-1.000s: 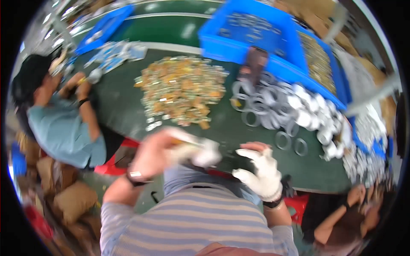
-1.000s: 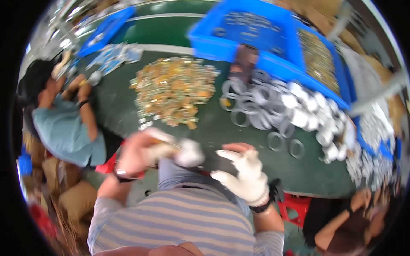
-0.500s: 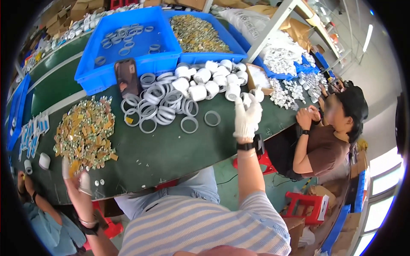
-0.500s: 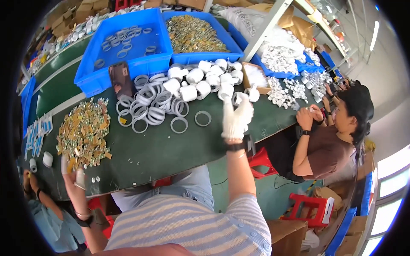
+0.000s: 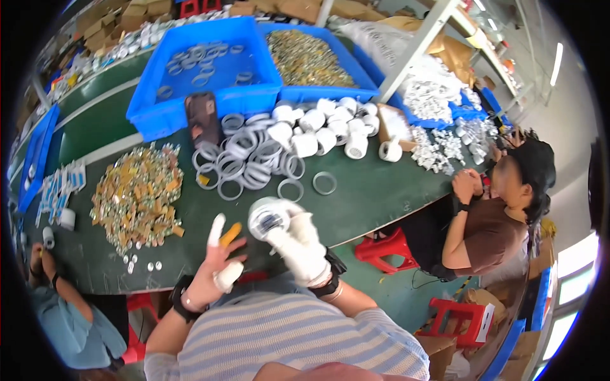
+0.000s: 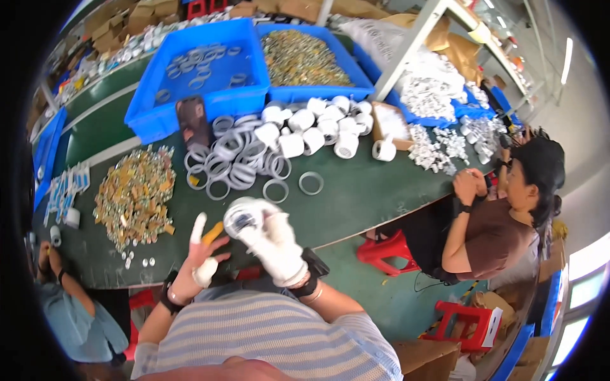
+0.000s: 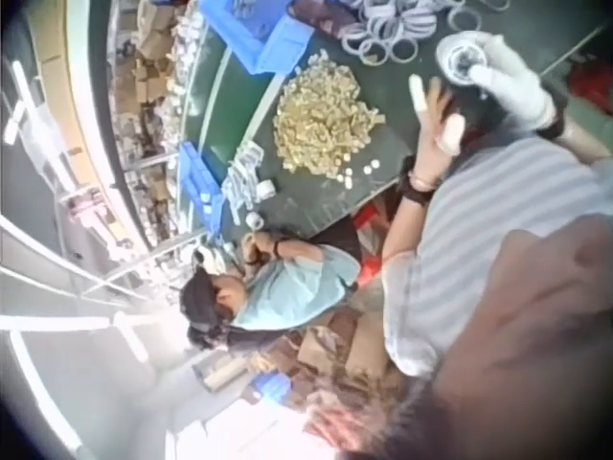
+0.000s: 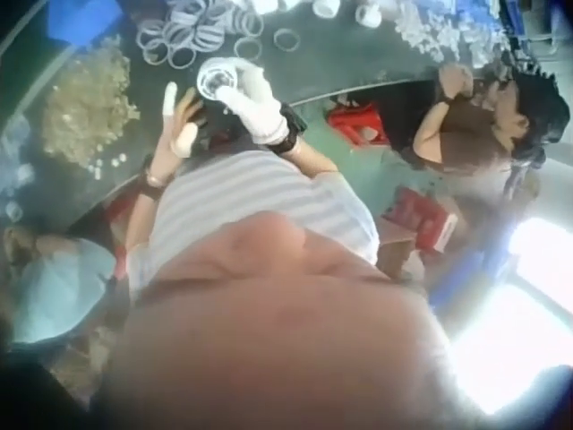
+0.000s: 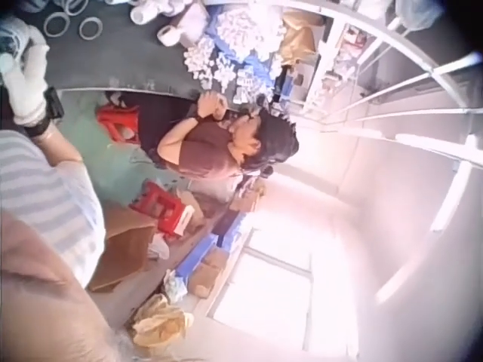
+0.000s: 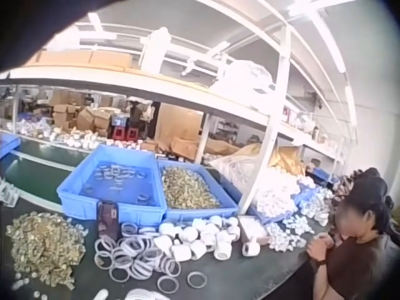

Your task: The person picks up a grey ring and a white housing, then presses the ring into the housing. They then pick up a circuit board, insert it into the housing, and place the assembled unit on the table before repeating the process.

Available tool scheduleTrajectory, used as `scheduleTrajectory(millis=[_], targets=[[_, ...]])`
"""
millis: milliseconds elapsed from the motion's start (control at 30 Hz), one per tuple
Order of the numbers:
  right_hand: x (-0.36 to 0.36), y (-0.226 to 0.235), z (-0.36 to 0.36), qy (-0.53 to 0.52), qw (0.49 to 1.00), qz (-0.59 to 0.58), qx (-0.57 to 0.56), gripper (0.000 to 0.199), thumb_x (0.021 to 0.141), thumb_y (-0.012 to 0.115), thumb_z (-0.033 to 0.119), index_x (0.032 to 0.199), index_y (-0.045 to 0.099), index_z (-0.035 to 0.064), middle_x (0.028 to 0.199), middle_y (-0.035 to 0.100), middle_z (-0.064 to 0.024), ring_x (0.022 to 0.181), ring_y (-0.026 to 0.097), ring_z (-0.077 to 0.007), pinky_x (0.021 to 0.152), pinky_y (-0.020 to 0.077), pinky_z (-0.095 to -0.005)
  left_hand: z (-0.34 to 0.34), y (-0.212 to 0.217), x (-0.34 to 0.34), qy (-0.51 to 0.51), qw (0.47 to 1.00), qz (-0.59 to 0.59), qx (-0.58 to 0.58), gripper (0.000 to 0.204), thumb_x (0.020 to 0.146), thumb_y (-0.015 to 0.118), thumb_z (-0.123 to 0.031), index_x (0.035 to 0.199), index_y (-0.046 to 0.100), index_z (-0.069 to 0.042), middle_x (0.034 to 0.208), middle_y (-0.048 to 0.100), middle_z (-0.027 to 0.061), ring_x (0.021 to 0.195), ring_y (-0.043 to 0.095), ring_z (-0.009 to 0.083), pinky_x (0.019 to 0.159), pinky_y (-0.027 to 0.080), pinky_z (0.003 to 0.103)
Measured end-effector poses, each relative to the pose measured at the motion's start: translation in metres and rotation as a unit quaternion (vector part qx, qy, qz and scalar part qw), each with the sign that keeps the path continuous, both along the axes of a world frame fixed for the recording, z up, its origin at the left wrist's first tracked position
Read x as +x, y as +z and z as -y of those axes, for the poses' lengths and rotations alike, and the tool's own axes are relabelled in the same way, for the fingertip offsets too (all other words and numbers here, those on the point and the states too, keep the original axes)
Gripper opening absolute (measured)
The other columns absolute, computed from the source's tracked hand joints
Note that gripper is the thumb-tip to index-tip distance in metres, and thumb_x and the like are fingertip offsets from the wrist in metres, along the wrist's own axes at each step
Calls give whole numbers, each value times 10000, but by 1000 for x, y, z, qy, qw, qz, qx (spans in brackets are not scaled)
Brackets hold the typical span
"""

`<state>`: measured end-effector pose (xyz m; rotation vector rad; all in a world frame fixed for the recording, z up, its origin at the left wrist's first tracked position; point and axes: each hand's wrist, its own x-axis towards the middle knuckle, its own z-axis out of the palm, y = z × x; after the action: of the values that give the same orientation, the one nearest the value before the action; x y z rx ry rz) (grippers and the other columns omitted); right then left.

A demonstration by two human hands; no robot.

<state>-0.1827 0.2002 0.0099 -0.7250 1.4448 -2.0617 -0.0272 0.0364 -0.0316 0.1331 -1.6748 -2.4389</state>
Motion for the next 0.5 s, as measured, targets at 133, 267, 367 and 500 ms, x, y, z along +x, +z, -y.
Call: scheduleTrajectory(millis=[133,267,367,500], targets=[[-11,-19,0,107,945,-291,107,645,951,783,272,1478,508,21,1338,605,-168,1120,649,-239,895,569,-392,2,0,-5,60,998,13,0,831,1039,634,-181,1683,110,-211,1464,514,119,1336,567,270,1071,498,407],[-75,-17,-20,-160,816,-487,269,397,887,808,204,1233,694,45,1078,714,-157,917,702,-309,818,572,-414,7,14,18,176,971,43,159,688,1034,650,-318,1618,309,-192,1346,603,146,1016,734,357,920,621,506],[-118,-45,-42,-228,710,-516,422,212,860,801,191,1009,717,67,940,698,-153,899,676,-374,790,553,-483,18,15,35,183,968,37,169,684,1005,691,-218,1586,333,-186,1277,626,128,983,733,299,843,628,427],[-80,-18,-24,-178,740,-527,378,117,873,779,216,928,761,115,942,685,-116,912,640,-364,832,520,-475,27,12,33,144,983,28,-106,693,934,773,-58,1532,425,-56,1275,630,56,1077,657,146,988,539,317]])
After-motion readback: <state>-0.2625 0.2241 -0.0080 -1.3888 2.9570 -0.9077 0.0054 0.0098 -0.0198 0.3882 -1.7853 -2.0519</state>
